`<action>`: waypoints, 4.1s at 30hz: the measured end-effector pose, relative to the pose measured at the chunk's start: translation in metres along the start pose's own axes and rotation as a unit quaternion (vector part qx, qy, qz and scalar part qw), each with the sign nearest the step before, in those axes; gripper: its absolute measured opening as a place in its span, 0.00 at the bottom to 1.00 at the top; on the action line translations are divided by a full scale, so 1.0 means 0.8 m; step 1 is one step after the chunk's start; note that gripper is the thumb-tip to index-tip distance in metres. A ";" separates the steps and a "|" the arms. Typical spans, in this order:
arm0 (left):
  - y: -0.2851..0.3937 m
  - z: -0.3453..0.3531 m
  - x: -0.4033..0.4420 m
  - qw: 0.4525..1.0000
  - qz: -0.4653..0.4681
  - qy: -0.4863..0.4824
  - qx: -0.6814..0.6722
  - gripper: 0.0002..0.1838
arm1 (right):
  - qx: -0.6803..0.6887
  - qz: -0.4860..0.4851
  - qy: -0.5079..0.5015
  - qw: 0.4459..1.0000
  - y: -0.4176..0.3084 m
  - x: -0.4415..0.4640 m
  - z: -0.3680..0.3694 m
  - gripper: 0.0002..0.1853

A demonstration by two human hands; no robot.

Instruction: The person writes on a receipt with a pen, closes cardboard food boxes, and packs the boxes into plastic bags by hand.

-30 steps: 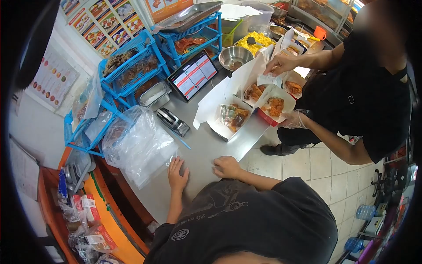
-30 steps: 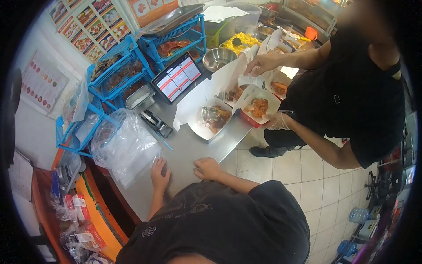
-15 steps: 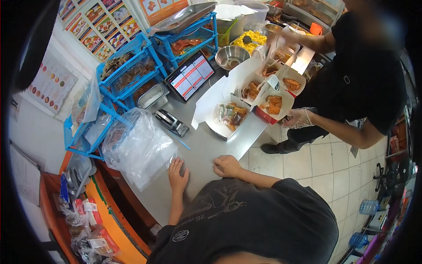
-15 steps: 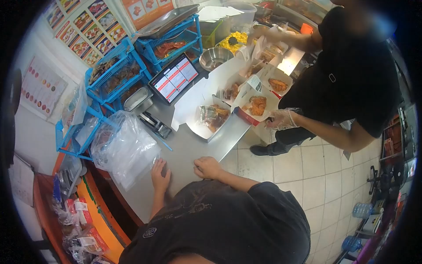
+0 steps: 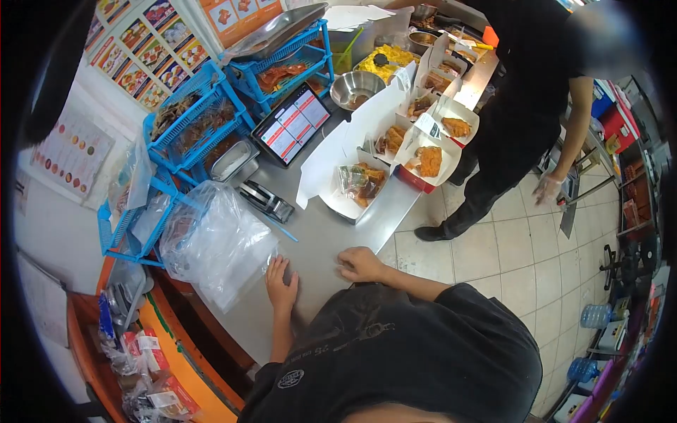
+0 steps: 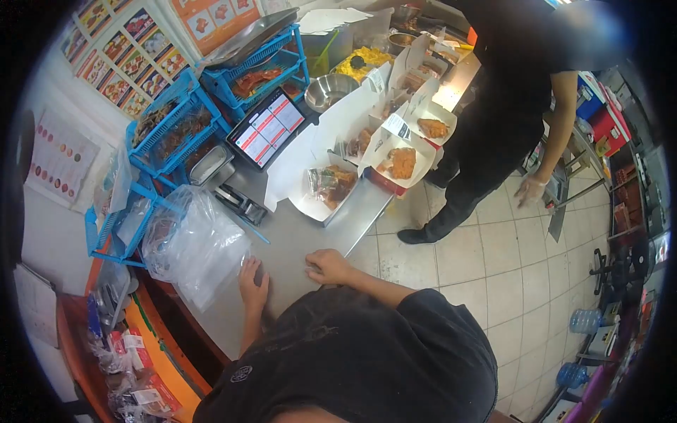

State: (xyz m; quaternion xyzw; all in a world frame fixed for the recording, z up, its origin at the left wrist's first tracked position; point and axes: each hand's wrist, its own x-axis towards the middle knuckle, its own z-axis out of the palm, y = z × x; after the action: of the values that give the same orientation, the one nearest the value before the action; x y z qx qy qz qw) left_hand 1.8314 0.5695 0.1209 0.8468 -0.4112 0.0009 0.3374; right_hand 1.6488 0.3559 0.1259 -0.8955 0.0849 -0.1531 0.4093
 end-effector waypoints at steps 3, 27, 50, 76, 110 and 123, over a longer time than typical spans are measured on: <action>-0.002 -0.001 0.001 1.000 0.004 -0.004 0.001 0.21 | 0.005 0.005 0.188 0.982 0.015 -0.012 -0.012 0.15; 0.004 -0.008 0.014 0.996 -0.005 -0.062 0.064 0.25 | 0.440 0.037 0.634 0.635 0.450 0.025 -0.401 0.38; 0.009 -0.009 0.017 0.996 -0.016 -0.070 0.056 0.25 | 0.493 0.024 0.640 0.588 0.458 0.028 -0.366 0.50; -0.002 -0.005 0.006 1.000 0.002 -0.026 0.012 0.23 | -0.313 0.453 0.196 0.812 0.185 0.081 -0.321 0.15; -0.007 -0.001 0.000 1.000 -0.009 -0.026 0.003 0.22 | -0.071 0.409 0.640 0.647 0.293 -0.070 -0.055 0.20; -0.016 0.001 -0.001 1.000 -0.007 -0.029 0.010 0.24 | -0.115 -0.121 0.088 0.982 0.024 0.008 0.019 0.10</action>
State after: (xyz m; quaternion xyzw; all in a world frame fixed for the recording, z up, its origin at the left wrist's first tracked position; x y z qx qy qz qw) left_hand 1.8395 0.5748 0.1127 0.8526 -0.4151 -0.0214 0.3166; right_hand 1.6594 0.3527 0.1034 -0.9232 0.0291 -0.2688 0.2733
